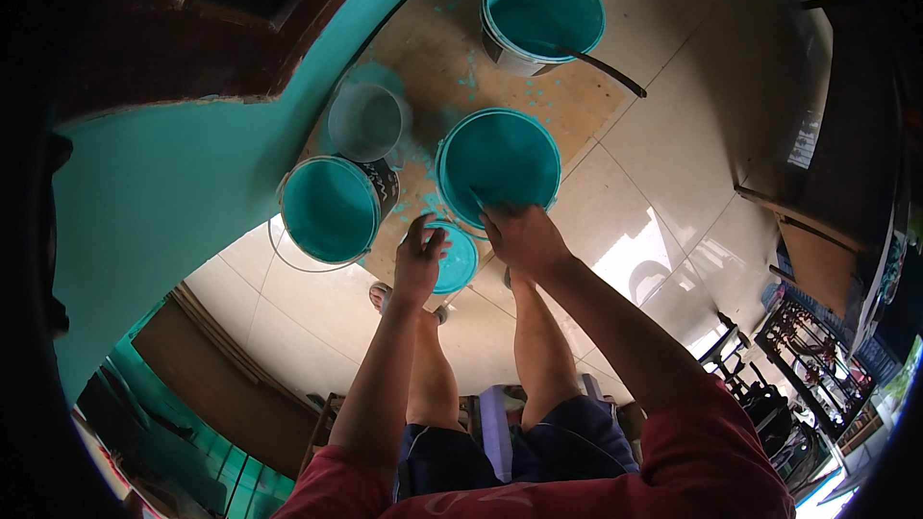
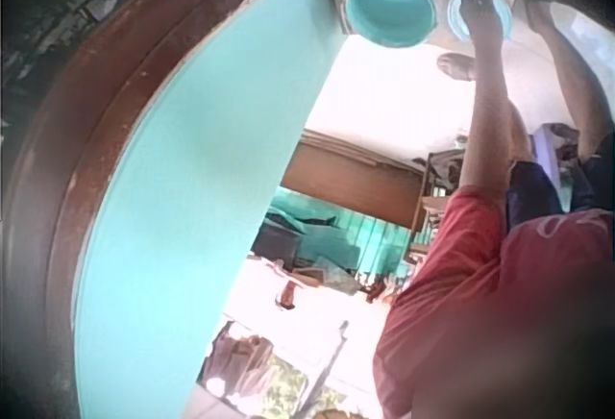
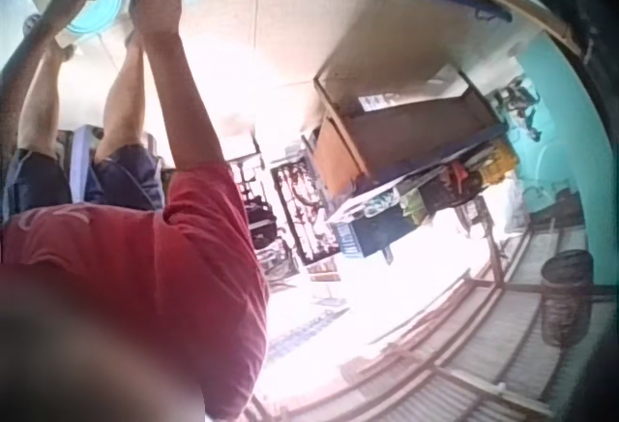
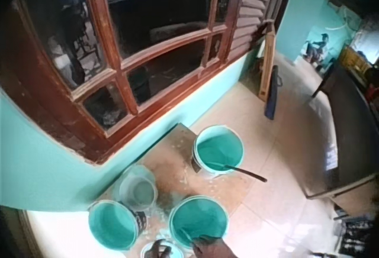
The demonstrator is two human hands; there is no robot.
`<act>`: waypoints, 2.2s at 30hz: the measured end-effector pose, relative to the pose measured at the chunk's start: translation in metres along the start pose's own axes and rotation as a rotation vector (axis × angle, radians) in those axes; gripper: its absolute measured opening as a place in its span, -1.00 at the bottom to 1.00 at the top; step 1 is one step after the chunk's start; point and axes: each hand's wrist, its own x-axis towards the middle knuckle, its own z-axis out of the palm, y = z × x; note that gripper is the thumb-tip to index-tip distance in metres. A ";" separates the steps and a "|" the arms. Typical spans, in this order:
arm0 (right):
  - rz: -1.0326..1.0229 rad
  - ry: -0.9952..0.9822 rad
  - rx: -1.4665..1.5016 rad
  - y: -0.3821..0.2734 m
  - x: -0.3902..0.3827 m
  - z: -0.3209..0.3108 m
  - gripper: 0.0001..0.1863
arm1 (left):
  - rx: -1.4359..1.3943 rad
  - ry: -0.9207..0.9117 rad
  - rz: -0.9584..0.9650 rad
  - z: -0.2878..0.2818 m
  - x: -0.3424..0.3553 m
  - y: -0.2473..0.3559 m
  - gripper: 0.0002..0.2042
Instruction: The person sits on the floor and uses a stick to stir teal paint in several buckets. They open and close bucket lids, transfer paint between containers, and continue mixing throughout the clip.
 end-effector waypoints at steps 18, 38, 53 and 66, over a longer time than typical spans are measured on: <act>0.000 0.125 -0.170 0.037 -0.013 -0.051 -0.95 | -0.520 0.070 -0.263 0.038 0.015 0.041 -0.64; 0.131 0.220 -0.041 -0.027 -0.054 -0.079 -0.81 | -0.034 0.354 -0.521 -0.014 -0.023 -0.129 -0.37; 0.146 0.217 -0.025 -0.040 -0.084 -0.079 -0.81 | -0.551 0.770 -0.105 -0.168 -0.049 -0.038 -0.57; 0.446 0.489 0.016 0.002 -0.032 -0.062 -0.57 | -0.456 0.604 -0.197 -0.191 -0.019 0.003 -0.60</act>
